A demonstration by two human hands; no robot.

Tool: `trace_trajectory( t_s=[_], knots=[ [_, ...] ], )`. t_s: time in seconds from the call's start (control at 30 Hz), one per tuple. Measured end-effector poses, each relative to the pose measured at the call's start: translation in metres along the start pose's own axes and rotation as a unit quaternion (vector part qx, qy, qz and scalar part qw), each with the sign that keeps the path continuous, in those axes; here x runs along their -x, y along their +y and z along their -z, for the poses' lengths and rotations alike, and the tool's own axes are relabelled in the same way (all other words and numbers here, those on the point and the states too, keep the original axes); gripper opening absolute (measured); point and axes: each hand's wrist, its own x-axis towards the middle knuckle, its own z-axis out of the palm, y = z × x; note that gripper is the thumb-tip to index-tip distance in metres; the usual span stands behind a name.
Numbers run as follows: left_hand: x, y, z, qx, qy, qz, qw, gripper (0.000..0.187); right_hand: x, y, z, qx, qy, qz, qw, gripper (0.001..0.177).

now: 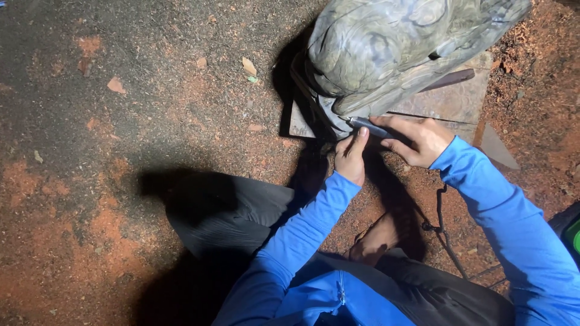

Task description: Carving and detailing a wooden sculpture of a water buffalo using a handheld rotary tool

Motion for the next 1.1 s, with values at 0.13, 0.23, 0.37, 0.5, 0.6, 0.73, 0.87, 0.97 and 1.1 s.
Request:
trace_trajectory(
  t_s=[0.13, 0.23, 0.37, 0.5, 0.6, 0.73, 0.87, 0.97, 1.1],
  knots=[
    [0.003, 0.011, -0.003, 0.01, -0.01, -0.008, 1.0, 0.02, 0.001, -0.002, -0.001, -0.009, 0.006, 0.0, 1.0, 0.045],
    [0.008, 0.024, -0.007, 0.006, -0.018, -0.021, 1.0, 0.022, 0.001, 0.005, -0.004, -0.02, 0.013, 0.003, 1.0, 0.045],
    [0.012, 0.042, -0.015, -0.003, -0.038, -0.037, 0.999, 0.02, 0.007, 0.021, -0.015, -0.03, 0.047, 0.021, 0.998, 0.047],
    [0.007, 0.023, -0.014, -0.019, -0.063, -0.03, 0.997, 0.021, 0.014, 0.028, -0.032, -0.035, 0.111, 0.029, 0.993, 0.051],
    [0.008, 0.02, -0.011, -0.009, -0.055, -0.029, 0.998, 0.02, 0.014, 0.02, -0.029, -0.033, 0.105, 0.028, 0.994, 0.05],
    [0.008, 0.025, -0.015, -0.011, -0.064, -0.024, 0.998, 0.023, 0.019, 0.034, -0.028, -0.029, 0.107, 0.023, 0.994, 0.051],
    [0.008, 0.016, -0.002, 0.073, -0.132, 0.044, 0.987, 0.025, 0.023, 0.003, -0.004, 0.06, 0.045, 0.07, 0.995, 0.064],
    [0.017, 0.041, 0.009, 0.129, -0.177, 0.042, 0.975, 0.031, 0.026, -0.034, -0.002, 0.103, 0.025, 0.081, 0.991, 0.076],
    [0.041, 0.113, -0.023, 0.092, -0.01, -0.005, 0.996, 0.015, 0.016, -0.054, -0.012, 0.073, 0.032, 0.032, 0.996, 0.048]
  ],
)
